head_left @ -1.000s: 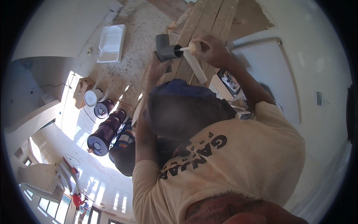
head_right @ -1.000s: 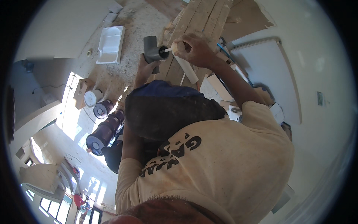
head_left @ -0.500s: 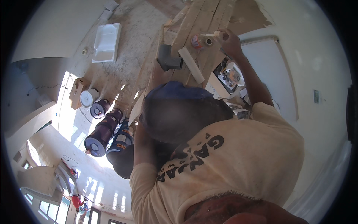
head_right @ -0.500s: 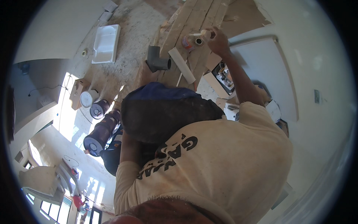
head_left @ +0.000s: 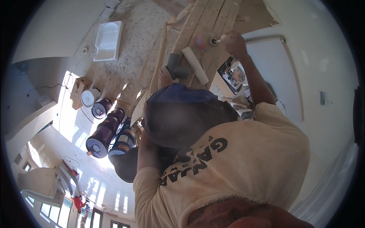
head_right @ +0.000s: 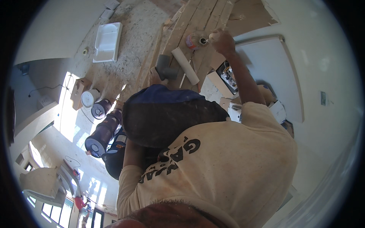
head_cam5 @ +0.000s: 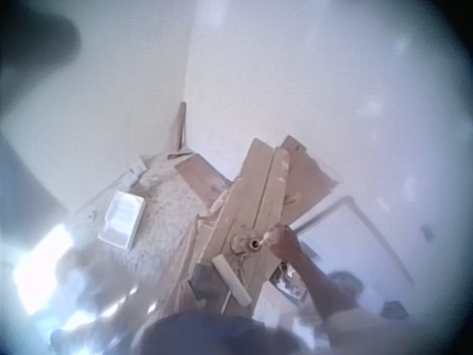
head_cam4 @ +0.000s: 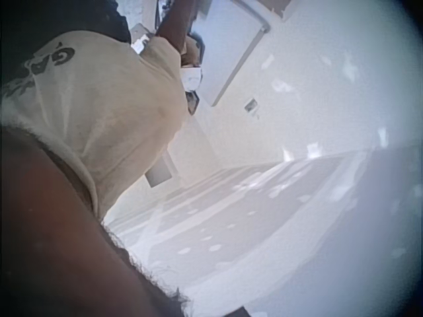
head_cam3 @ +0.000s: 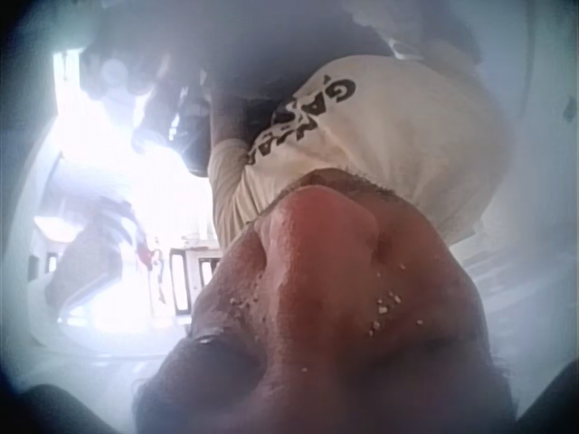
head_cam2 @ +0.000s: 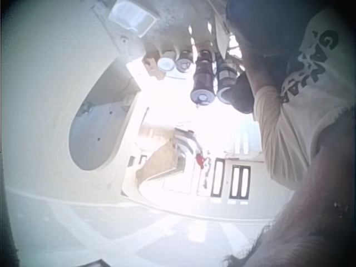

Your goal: The person applies solvent to a PVC T-joint and a pipe section using an applicator, joins the two pieces together, and subsequently uses an angle grinder to cut a length of pipe.

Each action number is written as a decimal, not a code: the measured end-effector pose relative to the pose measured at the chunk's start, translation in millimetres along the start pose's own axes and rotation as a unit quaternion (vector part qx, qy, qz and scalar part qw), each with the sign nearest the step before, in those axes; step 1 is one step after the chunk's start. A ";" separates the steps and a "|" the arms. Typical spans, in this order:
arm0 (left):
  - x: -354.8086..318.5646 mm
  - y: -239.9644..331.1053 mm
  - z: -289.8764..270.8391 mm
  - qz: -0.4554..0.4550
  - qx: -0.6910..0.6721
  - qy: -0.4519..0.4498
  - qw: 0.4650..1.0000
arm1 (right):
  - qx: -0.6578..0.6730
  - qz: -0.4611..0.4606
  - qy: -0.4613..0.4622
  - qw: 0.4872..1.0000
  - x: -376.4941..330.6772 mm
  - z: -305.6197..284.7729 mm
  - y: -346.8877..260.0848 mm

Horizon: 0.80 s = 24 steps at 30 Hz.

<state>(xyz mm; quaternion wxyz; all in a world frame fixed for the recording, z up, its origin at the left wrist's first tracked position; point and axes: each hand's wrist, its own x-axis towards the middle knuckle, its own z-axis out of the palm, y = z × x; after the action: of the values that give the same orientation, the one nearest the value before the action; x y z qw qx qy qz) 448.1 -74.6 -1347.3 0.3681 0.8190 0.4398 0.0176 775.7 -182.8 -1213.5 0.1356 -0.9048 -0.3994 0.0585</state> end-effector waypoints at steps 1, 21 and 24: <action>0.0 -1.7 3.9 0.001 0.002 -0.002 1.000 | -0.011 -0.028 -0.015 0.999 -1.2 4.3 -0.3; -8.0 42.2 -26.9 -0.049 0.028 -0.060 0.997 | -0.031 0.028 -0.137 0.990 -71.3 98.1 -50.8; -6.0 38.8 -30.4 -0.043 0.031 -0.064 0.997 | -0.045 0.081 -0.263 0.960 -80.3 124.6 -57.3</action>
<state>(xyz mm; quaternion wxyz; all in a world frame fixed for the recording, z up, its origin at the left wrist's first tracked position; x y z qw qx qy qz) 461.1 -74.5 -1299.4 0.3707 0.8097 0.4504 -0.0643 654.4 -180.4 -1316.2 -0.0204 -0.8922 -0.3481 0.2870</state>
